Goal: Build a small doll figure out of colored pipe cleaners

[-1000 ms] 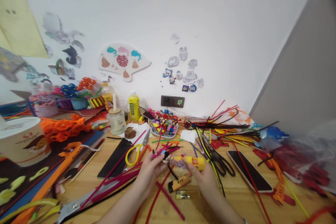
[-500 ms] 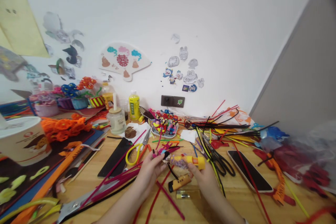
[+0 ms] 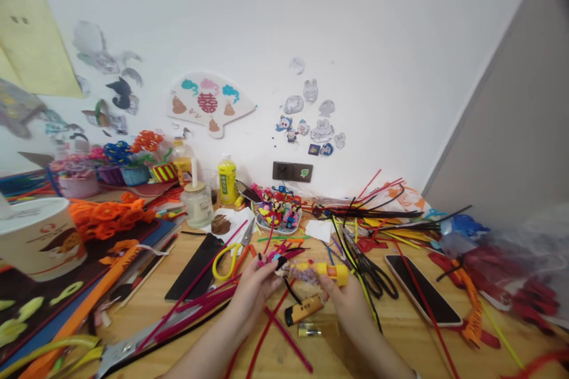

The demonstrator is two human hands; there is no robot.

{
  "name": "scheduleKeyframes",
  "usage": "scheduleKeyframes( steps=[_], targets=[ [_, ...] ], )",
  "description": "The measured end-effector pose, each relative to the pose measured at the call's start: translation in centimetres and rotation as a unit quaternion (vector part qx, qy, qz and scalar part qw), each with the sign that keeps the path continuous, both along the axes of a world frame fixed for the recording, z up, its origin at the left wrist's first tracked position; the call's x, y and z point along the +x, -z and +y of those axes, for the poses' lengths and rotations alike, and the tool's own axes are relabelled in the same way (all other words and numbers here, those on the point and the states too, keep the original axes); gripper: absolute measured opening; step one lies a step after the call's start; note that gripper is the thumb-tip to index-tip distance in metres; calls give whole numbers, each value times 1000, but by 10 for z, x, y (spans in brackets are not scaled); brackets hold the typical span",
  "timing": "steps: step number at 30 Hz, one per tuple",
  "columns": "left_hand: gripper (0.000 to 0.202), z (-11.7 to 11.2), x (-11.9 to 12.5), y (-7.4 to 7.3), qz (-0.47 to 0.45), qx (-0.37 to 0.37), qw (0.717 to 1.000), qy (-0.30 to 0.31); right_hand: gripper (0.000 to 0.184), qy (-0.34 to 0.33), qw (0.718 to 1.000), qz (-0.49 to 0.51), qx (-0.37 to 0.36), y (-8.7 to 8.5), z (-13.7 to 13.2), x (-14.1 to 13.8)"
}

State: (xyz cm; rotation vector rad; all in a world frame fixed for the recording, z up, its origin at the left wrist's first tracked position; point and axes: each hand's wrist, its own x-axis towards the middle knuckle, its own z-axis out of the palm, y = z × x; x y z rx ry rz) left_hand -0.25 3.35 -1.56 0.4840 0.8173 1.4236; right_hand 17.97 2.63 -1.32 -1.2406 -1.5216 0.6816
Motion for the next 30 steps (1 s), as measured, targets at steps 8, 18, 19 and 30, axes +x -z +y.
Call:
scheduleKeyframes(
  steps=[8, 18, 19, 30],
  targets=[
    [14, 0, 0, 1, -6, -2, 1000, 5, 51, 6, 1000, 11, -8, -4, 0, -1],
    [14, 0, -1, -1, -5, -2, 1000, 7, 49, -8, 1000, 24, -14, -2, 1, 1],
    [14, 0, -1, -2, -4, -3, 1000, 6, 50, -3, 1000, 23, -15, -1, 2, 1],
    [14, 0, -1, 0, -1, -1, 1000, -1, 50, 21, 999, 24, -1, 8, 6, 4]
  ],
)
